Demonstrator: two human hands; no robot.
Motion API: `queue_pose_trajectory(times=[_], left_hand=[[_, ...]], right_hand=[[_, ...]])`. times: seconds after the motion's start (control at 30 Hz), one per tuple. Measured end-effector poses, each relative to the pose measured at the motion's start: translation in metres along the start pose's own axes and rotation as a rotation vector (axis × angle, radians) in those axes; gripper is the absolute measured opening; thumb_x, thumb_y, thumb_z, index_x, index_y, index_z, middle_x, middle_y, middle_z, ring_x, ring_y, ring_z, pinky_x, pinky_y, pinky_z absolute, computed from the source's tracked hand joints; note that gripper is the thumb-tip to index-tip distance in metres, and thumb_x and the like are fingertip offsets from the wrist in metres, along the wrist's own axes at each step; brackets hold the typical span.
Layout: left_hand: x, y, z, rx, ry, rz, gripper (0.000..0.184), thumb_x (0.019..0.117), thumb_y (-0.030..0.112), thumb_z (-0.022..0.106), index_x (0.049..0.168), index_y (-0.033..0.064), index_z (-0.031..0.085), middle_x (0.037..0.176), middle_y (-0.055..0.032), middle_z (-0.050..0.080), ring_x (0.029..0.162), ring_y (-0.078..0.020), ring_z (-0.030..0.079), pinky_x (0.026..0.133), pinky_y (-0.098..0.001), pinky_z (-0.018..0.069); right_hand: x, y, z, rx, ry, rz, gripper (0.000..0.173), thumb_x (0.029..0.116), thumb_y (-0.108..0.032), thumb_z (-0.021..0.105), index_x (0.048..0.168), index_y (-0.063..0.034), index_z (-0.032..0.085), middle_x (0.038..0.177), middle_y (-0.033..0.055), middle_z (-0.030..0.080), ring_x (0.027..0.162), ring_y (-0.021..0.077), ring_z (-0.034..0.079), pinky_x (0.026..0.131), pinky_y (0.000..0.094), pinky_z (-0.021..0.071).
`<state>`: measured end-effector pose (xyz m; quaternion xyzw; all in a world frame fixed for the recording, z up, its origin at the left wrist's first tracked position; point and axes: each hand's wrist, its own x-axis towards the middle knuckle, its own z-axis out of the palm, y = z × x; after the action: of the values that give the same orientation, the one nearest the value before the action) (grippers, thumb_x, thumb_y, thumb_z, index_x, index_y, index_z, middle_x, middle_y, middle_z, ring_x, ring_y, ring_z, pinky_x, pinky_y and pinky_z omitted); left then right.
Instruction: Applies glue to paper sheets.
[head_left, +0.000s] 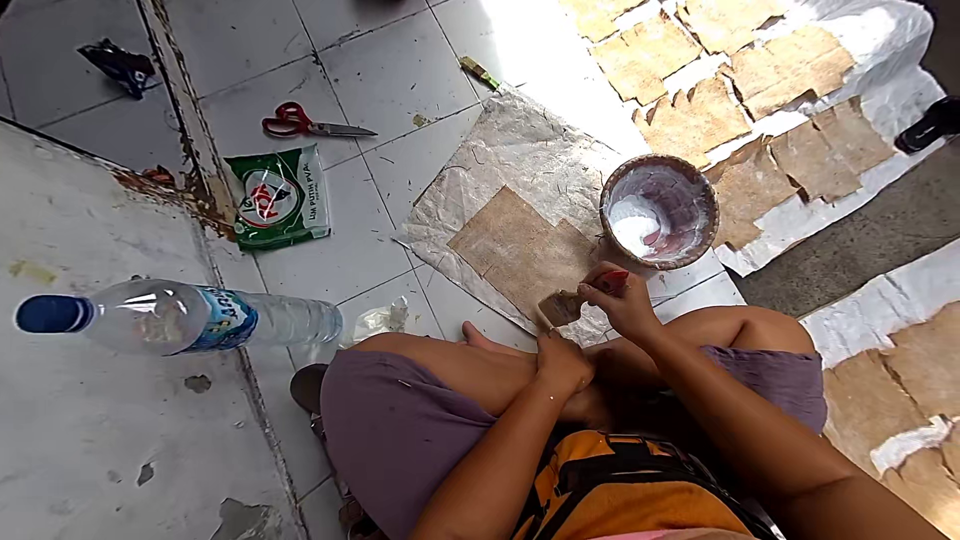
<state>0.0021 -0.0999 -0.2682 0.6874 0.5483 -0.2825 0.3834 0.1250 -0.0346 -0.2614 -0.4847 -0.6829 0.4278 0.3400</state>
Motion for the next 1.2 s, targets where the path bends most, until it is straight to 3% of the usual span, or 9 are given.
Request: queue_pose_trajectory(times=[0.13,0.27,0.4,0.5,0.6,0.77,0.83,1.0,1.2], left_hand=[[0.002,-0.001,0.0,-0.053,-0.005,-0.011,0.082,0.1037,0.065,0.025,0.141,-0.001,0.057,0.153,-0.0247,0.047,0.149,-0.0401,0.036,0.115,-0.0623,0.03],[0.003,-0.001,0.002,-0.016,-0.017,-0.013,0.077,0.1039,0.061,0.028,0.139,-0.0005,0.058,0.152,-0.0237,0.049,0.147,-0.0391,0.038,0.112,-0.0612,0.0328],[-0.002,-0.001,0.006,-0.024,0.055,0.033,0.055,0.1001,0.047,0.052,0.123,-0.0011,0.066,0.136,-0.0226,0.06,0.133,-0.0413,0.05,0.103,-0.064,0.038],[-0.003,0.0,-0.001,-0.022,0.003,0.009,0.06,0.1034,0.05,0.042,0.124,-0.001,0.065,0.134,-0.0224,0.062,0.134,-0.0405,0.05,0.105,-0.062,0.0379],[0.003,-0.002,0.001,-0.075,-0.014,-0.007,0.076,0.1032,0.063,0.03,0.133,0.0001,0.063,0.146,-0.0227,0.054,0.146,-0.0394,0.039,0.112,-0.0611,0.0328],[0.001,-0.003,-0.001,-0.058,-0.017,0.013,0.067,0.1038,0.055,0.036,0.127,-0.001,0.065,0.141,-0.0216,0.059,0.141,-0.0397,0.044,0.108,-0.0614,0.0363],[-0.001,-0.003,-0.001,-0.075,-0.007,0.036,0.057,0.1019,0.047,0.046,0.122,-0.0023,0.066,0.133,-0.0211,0.062,0.135,-0.0389,0.049,0.106,-0.0598,0.038],[-0.002,-0.007,-0.005,-0.141,-0.007,0.035,0.082,0.1012,0.07,0.033,0.119,-0.0031,0.067,0.13,-0.0207,0.065,0.133,-0.0369,0.052,0.11,-0.0557,0.0366],[0.004,-0.003,-0.004,-0.08,-0.033,0.036,0.06,0.1034,0.048,0.042,0.122,-0.0035,0.066,0.134,-0.022,0.063,0.135,-0.04,0.05,0.107,-0.0619,0.0369]], right_hand=[[0.001,0.012,-0.008,-0.238,0.099,-0.037,0.01,0.0945,-0.012,0.07,0.097,-0.0021,0.071,0.089,0.0111,0.071,0.08,0.0203,0.068,0.076,0.044,0.0557],[-0.005,0.008,-0.006,-0.481,0.121,-0.279,0.01,0.0918,-0.01,0.07,0.096,-0.0021,0.074,0.094,0.0164,0.071,0.09,0.0326,0.07,0.08,0.048,0.0584],[-0.022,-0.007,0.023,-0.303,-0.125,-0.245,0.011,0.0917,-0.015,0.07,0.094,-0.005,0.074,0.088,0.0098,0.071,0.085,0.0227,0.07,0.078,0.0413,0.059],[-0.004,-0.007,0.016,-0.078,-0.075,-0.067,0.012,0.0952,-0.015,0.069,0.096,-0.0036,0.072,0.086,0.0054,0.07,0.076,0.0109,0.067,0.073,0.0322,0.058],[0.029,0.005,-0.002,-0.318,0.096,-0.121,0.012,0.0966,-0.013,0.068,0.098,-0.0008,0.071,0.09,0.014,0.07,0.08,0.0256,0.069,0.075,0.0484,0.0564],[0.06,0.0,0.023,-0.497,0.116,-0.255,0.01,0.0938,-0.009,0.07,0.098,-0.0002,0.073,0.094,0.0191,0.069,0.091,0.0371,0.069,0.08,0.0544,0.0571],[0.056,-0.006,0.047,-0.444,-0.019,-0.27,0.007,0.0906,-0.009,0.071,0.094,-0.0025,0.073,0.088,0.0153,0.068,0.085,0.0334,0.069,0.076,0.0518,0.0571],[0.06,-0.023,0.065,-0.079,-0.231,-0.073,0.012,0.0945,-0.015,0.069,0.096,-0.0037,0.072,0.085,0.0064,0.071,0.078,0.0141,0.068,0.076,0.0383,0.0572],[0.132,-0.015,0.029,-0.329,0.117,-0.115,0.015,0.0967,-0.014,0.067,0.097,0.0001,0.071,0.088,0.0159,0.07,0.082,0.0299,0.068,0.077,0.0549,0.0524]])
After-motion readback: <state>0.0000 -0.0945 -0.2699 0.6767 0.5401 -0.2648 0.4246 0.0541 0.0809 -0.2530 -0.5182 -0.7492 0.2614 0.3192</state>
